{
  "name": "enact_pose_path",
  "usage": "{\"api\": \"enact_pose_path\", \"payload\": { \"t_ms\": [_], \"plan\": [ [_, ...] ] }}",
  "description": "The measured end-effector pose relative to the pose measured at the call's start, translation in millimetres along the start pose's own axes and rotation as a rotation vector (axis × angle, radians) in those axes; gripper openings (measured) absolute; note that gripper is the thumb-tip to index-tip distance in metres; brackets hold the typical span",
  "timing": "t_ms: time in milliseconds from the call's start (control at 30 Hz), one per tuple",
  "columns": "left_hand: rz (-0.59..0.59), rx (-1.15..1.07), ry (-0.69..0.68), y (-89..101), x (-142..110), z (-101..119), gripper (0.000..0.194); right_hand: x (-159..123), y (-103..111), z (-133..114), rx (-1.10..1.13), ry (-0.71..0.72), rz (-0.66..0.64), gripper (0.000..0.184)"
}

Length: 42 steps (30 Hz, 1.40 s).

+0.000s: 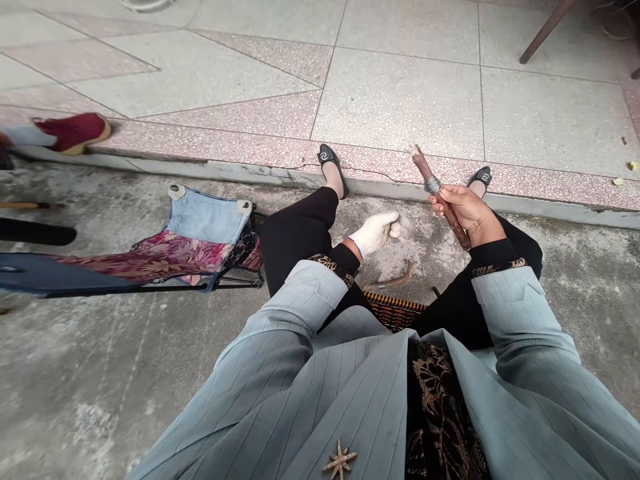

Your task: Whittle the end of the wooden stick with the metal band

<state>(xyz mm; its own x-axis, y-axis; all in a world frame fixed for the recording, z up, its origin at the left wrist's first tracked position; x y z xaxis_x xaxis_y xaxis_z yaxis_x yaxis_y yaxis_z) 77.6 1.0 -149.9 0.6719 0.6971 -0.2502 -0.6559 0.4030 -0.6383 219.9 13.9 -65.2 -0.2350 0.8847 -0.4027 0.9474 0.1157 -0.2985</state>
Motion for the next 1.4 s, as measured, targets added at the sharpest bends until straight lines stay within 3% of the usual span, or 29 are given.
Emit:
{"api": "enact_pose_path", "payload": {
  "t_ms": [133, 333, 433, 533, 633, 700, 767, 833, 933, 1000, 1067, 1133, 1233, 1400],
  "plan": [
    [0.047, 0.068, -0.061, 8.1, 1, 4, 0.018, 1, 13, 0, -0.017, 0.000, 0.111, 0.042],
    [0.435, 0.209, -0.104, 48.1, 0, 10, 0.030, 2, 22, 11, -0.080, -0.082, 0.216, 0.028],
    [0.588, 0.238, -0.129, 61.3, -3, 16, 0.023, 7, 23, 19, -0.072, -0.098, 0.224, 0.027],
    [0.656, 0.511, -0.107, 62.4, -11, 28, 0.011, 16, 31, 25, -0.106, -0.088, 0.247, 0.030],
    [0.506, 1.049, -0.253, 28.8, -16, 56, 0.011, 19, 54, 22, -0.333, -0.072, 0.441, 0.028],
    [0.295, 1.355, -0.392, -8.4, -21, 63, 0.018, 16, 65, 13, -0.669, -0.077, 0.605, 0.024],
    [0.142, 1.554, -0.455, -33.1, -28, 62, 0.026, 15, 56, 7, -1.065, -0.103, 0.675, 0.022],
    [0.075, 1.698, -0.510, -45.6, -34, 64, 0.034, 19, 34, 15, -1.387, -0.171, 0.582, 0.023],
    [0.076, 1.836, -0.561, -46.2, -36, 75, 0.039, 20, -6, 57, -1.630, -0.361, 0.131, 0.023],
    [0.082, 1.876, -0.572, -40.9, -33, 82, 0.038, 10, -36, 79, -1.625, -0.371, -0.217, 0.021],
    [0.110, 1.866, -0.565, -32.5, -28, 89, 0.034, -3, -56, 86, -1.508, -0.333, -0.445, 0.019],
    [0.167, 1.814, -0.537, -21.8, -22, 96, 0.029, -12, -64, 80, -1.361, -0.287, -0.537, 0.019],
    [0.209, 1.726, -0.474, -9.0, -13, 99, 0.026, -18, -69, 67, -1.233, -0.214, -0.575, 0.021],
    [0.180, 1.575, -0.362, 1.9, 0, 85, 0.026, -25, -77, 48, -1.231, -0.082, -0.540, 0.025]
  ]
}}
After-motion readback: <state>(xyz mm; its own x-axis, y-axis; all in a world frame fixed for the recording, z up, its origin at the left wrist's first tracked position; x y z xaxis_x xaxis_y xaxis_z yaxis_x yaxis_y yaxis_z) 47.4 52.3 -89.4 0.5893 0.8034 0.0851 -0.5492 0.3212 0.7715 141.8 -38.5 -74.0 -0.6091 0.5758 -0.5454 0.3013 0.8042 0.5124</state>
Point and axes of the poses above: each hand's wrist, its own x-axis towards the middle knuckle, its own y-axis out of the back of the hand, z = x × y, the point moved 10 cm from there along x, towards the middle knuckle, and after that the axes turned 7 degrees about -y, right-handed, at the moved point
